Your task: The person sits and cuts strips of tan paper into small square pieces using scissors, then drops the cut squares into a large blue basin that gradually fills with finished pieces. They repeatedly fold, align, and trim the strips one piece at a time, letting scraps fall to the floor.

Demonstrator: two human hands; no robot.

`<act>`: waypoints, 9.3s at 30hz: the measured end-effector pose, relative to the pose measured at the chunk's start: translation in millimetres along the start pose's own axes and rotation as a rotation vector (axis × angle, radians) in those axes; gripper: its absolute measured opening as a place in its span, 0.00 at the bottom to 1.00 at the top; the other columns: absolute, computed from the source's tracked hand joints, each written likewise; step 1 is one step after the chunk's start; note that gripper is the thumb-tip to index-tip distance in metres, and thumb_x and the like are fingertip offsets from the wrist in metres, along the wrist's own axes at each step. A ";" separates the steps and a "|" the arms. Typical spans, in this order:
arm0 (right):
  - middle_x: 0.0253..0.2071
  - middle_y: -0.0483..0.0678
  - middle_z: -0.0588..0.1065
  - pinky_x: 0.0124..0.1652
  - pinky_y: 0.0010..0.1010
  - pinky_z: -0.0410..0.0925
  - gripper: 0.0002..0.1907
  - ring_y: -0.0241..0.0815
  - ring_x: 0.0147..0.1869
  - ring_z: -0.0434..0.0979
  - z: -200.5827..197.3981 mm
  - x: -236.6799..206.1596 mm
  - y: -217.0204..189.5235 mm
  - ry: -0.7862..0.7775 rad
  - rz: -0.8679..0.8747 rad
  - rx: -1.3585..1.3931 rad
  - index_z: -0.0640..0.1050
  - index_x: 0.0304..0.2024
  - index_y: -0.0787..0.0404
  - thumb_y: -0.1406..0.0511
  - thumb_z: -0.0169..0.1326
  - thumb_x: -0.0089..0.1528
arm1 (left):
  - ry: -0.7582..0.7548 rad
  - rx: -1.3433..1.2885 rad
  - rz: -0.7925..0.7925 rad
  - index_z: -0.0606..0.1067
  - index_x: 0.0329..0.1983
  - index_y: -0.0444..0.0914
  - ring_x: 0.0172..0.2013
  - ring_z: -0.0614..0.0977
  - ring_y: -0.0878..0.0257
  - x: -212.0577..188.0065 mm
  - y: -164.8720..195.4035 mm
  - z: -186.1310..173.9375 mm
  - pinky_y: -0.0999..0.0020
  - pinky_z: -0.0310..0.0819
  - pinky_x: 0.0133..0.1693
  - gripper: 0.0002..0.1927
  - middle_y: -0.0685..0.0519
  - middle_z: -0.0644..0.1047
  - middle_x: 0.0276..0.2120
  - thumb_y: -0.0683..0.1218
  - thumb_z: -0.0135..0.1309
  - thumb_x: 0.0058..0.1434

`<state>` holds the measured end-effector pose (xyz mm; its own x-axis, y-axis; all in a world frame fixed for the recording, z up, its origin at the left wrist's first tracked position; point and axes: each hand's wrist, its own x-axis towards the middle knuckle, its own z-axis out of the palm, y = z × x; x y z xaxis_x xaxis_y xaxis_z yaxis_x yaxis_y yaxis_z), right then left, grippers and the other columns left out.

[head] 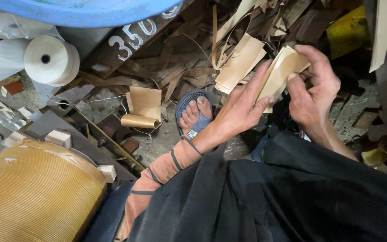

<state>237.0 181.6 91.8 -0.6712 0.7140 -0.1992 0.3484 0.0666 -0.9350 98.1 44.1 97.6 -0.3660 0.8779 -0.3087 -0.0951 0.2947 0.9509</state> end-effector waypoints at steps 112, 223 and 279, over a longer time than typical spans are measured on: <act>0.37 0.55 0.81 0.37 0.21 0.73 0.08 0.33 0.37 0.80 -11.0 -16.4 -8.4 -0.144 0.065 0.096 0.78 0.41 0.73 0.77 0.67 0.66 | 0.283 -0.228 -0.027 0.78 0.39 0.32 0.32 0.79 0.69 -6.7 -23.4 4.1 0.74 0.74 0.36 0.09 0.53 0.78 0.32 0.41 0.66 0.60; 0.38 0.42 0.72 0.44 0.23 0.67 0.39 0.29 0.42 0.72 -15.7 -54.1 13.4 -0.448 0.446 0.117 0.71 0.48 0.63 0.55 0.76 0.41 | 0.125 -0.662 -0.110 0.68 0.55 0.32 0.28 0.82 0.66 12.2 -41.7 -9.0 0.76 0.68 0.23 0.15 0.50 0.78 0.34 0.48 0.48 0.76; 0.45 0.44 0.77 0.51 0.26 0.69 0.44 0.33 0.49 0.76 -68.1 -58.4 26.3 -0.595 0.509 0.113 0.75 0.54 0.66 0.48 0.73 0.42 | 0.094 -0.329 -0.045 0.80 0.45 0.32 0.37 0.81 0.72 -1.4 -49.1 -29.2 0.73 0.80 0.40 0.15 0.55 0.83 0.35 0.43 0.67 0.56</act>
<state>329.9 189.1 98.8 -0.6957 0.1432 -0.7039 0.6592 -0.2620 -0.7048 76.2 17.3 52.1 -0.4370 0.8237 -0.3614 -0.4013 0.1811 0.8979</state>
